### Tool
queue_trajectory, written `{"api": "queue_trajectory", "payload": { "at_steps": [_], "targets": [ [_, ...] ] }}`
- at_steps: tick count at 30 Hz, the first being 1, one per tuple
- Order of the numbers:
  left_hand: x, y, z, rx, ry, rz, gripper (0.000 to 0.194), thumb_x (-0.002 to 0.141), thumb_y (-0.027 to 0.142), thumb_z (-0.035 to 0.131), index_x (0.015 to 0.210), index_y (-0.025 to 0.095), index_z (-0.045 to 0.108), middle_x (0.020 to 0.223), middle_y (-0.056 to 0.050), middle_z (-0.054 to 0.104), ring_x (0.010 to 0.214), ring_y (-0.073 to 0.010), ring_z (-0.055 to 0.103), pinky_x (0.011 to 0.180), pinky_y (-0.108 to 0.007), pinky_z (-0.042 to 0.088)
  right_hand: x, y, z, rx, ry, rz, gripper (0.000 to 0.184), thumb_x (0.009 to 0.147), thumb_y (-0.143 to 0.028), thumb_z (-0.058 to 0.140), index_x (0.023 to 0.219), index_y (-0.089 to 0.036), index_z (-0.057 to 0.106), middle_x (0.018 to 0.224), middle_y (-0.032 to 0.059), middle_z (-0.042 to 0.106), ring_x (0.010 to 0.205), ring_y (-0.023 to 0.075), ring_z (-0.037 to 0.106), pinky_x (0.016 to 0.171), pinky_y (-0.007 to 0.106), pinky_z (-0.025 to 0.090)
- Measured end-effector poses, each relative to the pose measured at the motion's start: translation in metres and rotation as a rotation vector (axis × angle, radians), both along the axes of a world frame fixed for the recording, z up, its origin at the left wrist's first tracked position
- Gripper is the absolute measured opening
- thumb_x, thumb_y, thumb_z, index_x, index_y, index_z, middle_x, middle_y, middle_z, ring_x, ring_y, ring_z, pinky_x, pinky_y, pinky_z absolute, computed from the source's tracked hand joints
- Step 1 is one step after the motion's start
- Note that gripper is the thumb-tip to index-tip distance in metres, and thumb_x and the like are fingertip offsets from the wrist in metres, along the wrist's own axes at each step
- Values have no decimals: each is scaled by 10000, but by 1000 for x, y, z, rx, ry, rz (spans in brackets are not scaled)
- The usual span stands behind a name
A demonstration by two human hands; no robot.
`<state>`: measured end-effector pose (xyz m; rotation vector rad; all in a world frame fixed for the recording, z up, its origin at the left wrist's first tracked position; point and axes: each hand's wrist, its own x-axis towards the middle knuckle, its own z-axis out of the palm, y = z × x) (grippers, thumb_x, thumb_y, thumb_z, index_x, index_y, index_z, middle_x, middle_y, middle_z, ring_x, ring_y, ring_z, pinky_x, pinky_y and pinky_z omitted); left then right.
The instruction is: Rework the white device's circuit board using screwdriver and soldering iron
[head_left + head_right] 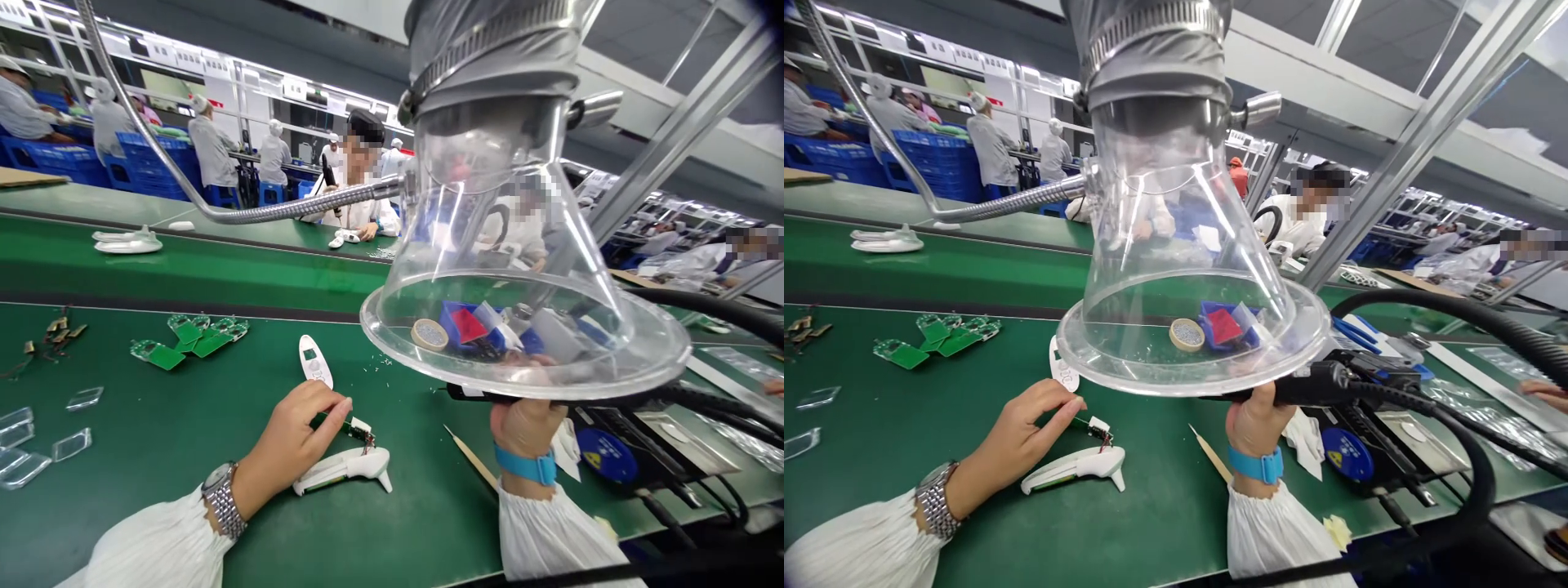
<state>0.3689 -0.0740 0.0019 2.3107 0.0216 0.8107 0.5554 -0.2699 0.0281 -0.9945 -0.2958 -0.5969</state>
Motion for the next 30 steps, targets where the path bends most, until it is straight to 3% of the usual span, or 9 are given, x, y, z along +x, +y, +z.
{"api": "queue_trajectory", "payload": {
  "at_steps": [6, 9, 13, 16, 20, 27, 30],
  "targets": [
    [1, -8, 0, -6, 17, -47, 212, 886, 277, 466, 813, 181, 639, 754, -23, 624, 741, -132, 550, 706, -275, 451, -22, -4, 15, 27, 83, 106, 204, 618, -332, 644, 721, -216, 512, 652, -54, 514, 669, 134, 539, 643, 283, 474],
    [-1, -14, 1, -23, 60, -73, 212, 881, 305, 477, 870, 202, 663, 805, -32, 616, 789, -141, 546, 734, -291, 451, -53, -10, 30, 55, 137, 262, 196, 673, -374, 589, 665, -212, 478, 618, -49, 438, 594, 114, 454, 585, 259, 455],
    [-3, -26, 3, -54, 157, -130, 237, 836, 401, 537, 933, 240, 682, 870, -46, 606, 859, -165, 535, 769, -315, 460, -90, -12, 43, 30, 163, 458, 180, 770, -419, 486, 739, -242, 471, 597, -48, 304, 532, 123, 350, 528, 268, 412],
    [-4, -33, 4, -80, 184, -147, 267, 778, 446, 604, 940, 254, 694, 884, -47, 609, 877, -180, 527, 787, -336, 462, -105, -9, 45, -19, 155, 490, 179, 806, -434, 432, 800, -264, 486, 601, -46, 281, 526, 137, 348, 522, 294, 399],
    [-5, -33, 3, -86, 141, -138, 184, 827, 344, 567, 883, 247, 713, 838, -43, 607, 846, -167, 521, 755, -321, 453, -111, -5, 44, -17, 155, 511, 205, 767, -467, 498, 815, -268, 505, 583, -49, 290, 518, 133, 346, 524, 296, 397],
    [-4, -31, 2, -23, 80, -148, 184, 839, 314, 552, 860, 242, 720, 820, -46, 606, 830, -166, 517, 730, -316, 452, -112, -3, 48, -74, 143, 529, 200, 825, -452, 409, 797, -269, 485, 588, -47, 276, 504, 138, 349, 514, 304, 383],
    [-6, -29, 6, 35, 110, -196, 227, 862, 342, 509, 990, 268, 682, 887, -46, 608, 859, -169, 519, 766, -330, 462, -113, -2, 50, -87, 132, 530, 196, 797, -461, 465, 790, -267, 494, 577, -49, 295, 499, 136, 354, 507, 300, 381]
  ]
}}
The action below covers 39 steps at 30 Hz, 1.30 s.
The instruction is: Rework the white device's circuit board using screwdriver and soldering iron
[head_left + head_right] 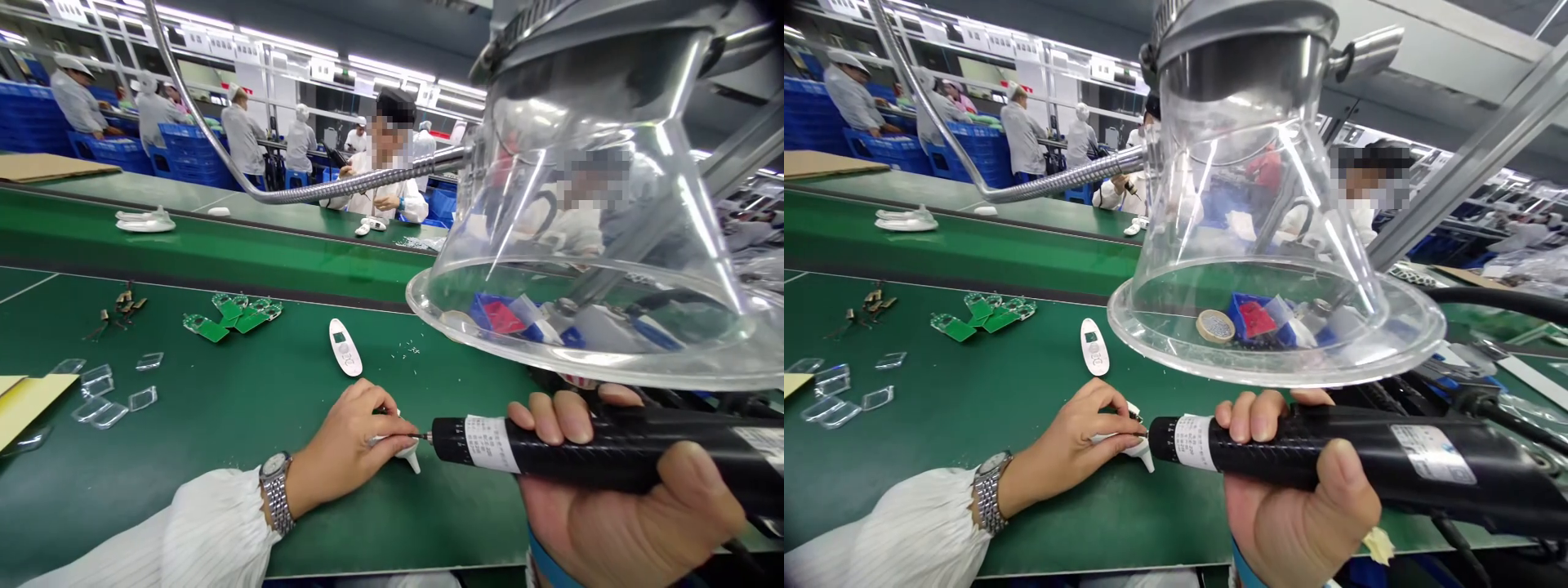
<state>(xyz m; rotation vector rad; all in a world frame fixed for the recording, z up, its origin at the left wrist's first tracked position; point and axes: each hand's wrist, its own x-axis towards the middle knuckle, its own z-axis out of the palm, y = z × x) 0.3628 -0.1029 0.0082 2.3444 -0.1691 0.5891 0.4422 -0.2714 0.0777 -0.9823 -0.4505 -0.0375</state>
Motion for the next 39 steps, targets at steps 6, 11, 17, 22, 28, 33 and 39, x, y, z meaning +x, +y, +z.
{"api": "queue_trajectory", "payload": {
  "at_steps": [6, 11, 17, 22, 28, 33, 39],
  "targets": [
    [-25, 11, 3, 116, 235, 112, 486, 757, 443, 626, 1173, 215, 520, 1120, -89, 571, 1005, -242, 530, 856, -436, 493, -5, -7, 2, -6, -91, -29, 210, 754, -491, 570, 831, -297, 554, 563, -54, 354, 514, 136, 383, 537, 303, 406],
    [-47, 16, -20, 380, 151, 176, 240, 872, 273, 488, 1084, 239, 595, 1161, -85, 617, 1040, -242, 584, 869, -440, 524, -4, -13, 4, 27, -52, -2, 315, 627, -509, 723, 805, -289, 585, 537, -56, 418, 506, 128, 396, 528, 291, 424],
    [-57, 8, -1, 679, -177, 78, 286, 877, 85, 383, 1076, 136, 582, 1163, -167, 630, 989, -243, 629, 793, -368, 562, -6, -21, 3, -45, -100, 45, 297, 713, -556, 634, 870, -308, 589, 560, -42, 397, 498, 136, 403, 506, 312, 428],
    [-57, 1, 22, 800, -240, 11, 317, 870, 58, 330, 1029, 119, 597, 1083, -157, 671, 909, -225, 653, 756, -336, 567, -15, -19, 6, -80, -129, 152, 294, 678, -504, 697, 845, -280, 604, 519, -40, 467, 457, 123, 426, 460, 287, 425],
    [-52, -2, 27, 848, -292, 6, 304, 858, 33, 358, 1007, 101, 614, 1057, -146, 682, 897, -215, 651, 754, -329, 564, -20, -9, 2, -75, -136, 256, 282, 717, -459, 681, 875, -245, 586, 556, -37, 523, 490, 114, 469, 500, 269, 437],
    [-52, -4, 30, 832, -299, 5, 313, 856, 27, 354, 979, 90, 635, 1043, -141, 692, 880, -226, 664, 740, -329, 571, -19, -7, -4, -78, -147, 301, 270, 743, -431, 658, 913, -242, 567, 590, -35, 535, 517, 116, 486, 525, 271, 435],
    [-52, -4, 30, 831, -301, 6, 341, 859, 29, 327, 969, 92, 643, 1040, -135, 696, 871, -223, 674, 740, -320, 575, -18, -6, -9, -68, -159, 337, 258, 769, -404, 640, 951, -244, 550, 608, -37, 537, 532, 117, 490, 535, 276, 433]
  ]
}}
